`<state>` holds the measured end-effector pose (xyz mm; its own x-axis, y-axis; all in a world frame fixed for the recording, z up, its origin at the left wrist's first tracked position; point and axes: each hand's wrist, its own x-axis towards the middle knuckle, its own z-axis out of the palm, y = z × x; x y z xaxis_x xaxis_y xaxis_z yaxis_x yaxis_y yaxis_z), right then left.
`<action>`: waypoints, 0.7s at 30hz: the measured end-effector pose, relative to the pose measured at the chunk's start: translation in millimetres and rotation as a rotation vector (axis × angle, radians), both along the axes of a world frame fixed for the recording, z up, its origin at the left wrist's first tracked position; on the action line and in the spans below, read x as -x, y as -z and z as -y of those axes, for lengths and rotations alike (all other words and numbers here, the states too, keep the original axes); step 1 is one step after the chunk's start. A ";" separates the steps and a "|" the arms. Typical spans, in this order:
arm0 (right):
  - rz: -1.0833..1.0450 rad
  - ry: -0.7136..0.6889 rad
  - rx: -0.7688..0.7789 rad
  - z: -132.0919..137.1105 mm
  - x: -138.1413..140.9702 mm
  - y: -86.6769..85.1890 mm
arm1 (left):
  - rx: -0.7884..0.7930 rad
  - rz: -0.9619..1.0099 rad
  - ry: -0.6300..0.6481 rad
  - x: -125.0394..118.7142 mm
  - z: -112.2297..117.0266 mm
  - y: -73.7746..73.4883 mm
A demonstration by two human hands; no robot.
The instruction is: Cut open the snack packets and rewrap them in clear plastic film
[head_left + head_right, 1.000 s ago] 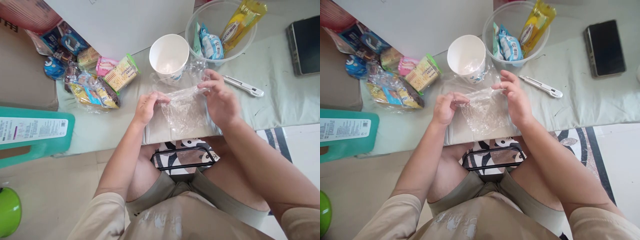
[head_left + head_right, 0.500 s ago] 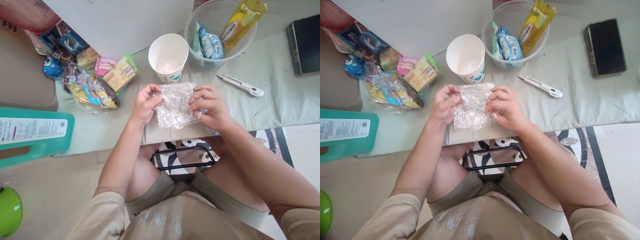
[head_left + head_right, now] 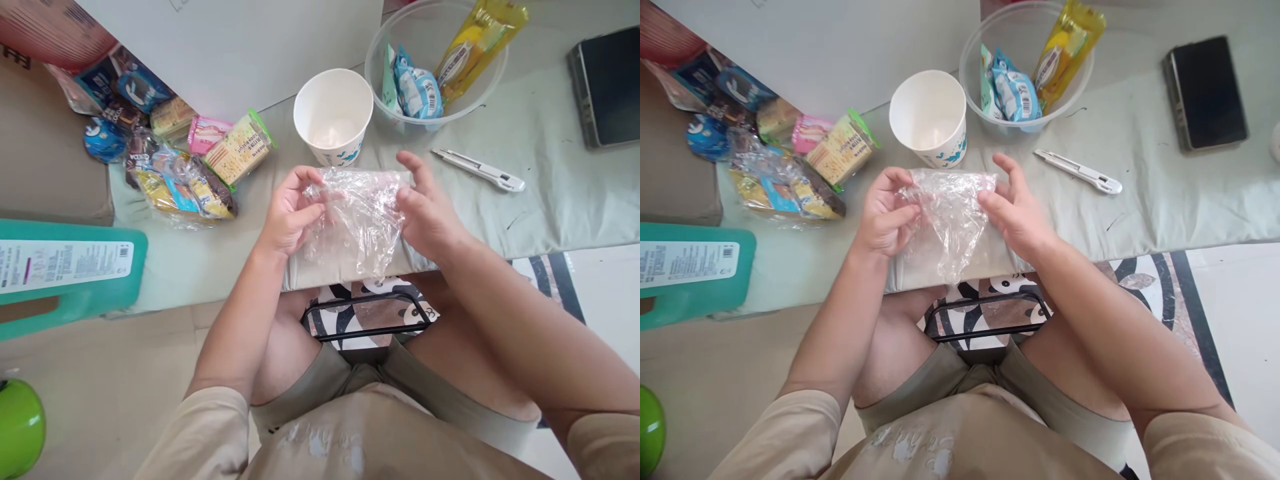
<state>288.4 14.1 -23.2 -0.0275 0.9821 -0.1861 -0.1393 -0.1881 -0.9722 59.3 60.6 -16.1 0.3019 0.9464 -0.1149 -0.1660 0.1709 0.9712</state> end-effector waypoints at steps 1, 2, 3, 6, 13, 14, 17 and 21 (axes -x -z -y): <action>-0.030 -0.030 0.047 1.3 1.9 0.9 | -0.027 -0.022 0.009 -1.9 2.1 -0.4; -0.040 -0.045 0.080 2.6 3.2 1.4 | -0.061 -0.049 0.013 -3.5 3.9 -0.7; -0.032 -0.046 0.100 3.8 3.8 1.8 | -0.098 -0.080 0.008 -4.9 5.3 -1.0; 0.046 0.028 0.099 4.3 3.0 4.0 | -0.190 -0.173 -0.050 -6.8 7.7 -1.1; 0.309 0.269 -0.085 2.3 -1.6 -0.4 | -0.296 -0.251 -0.242 -8.6 5.1 4.7; 0.331 0.248 -0.051 3.8 -1.7 -4.5 | -0.296 -0.252 -0.263 -9.0 4.4 5.8; 0.341 0.027 0.085 9.1 0.8 -17.1 | -0.287 -0.247 -0.283 -9.4 3.4 8.0; 0.497 -0.106 -0.053 11.7 8.0 -23.5 | -0.225 -0.262 -0.241 -8.5 4.0 8.1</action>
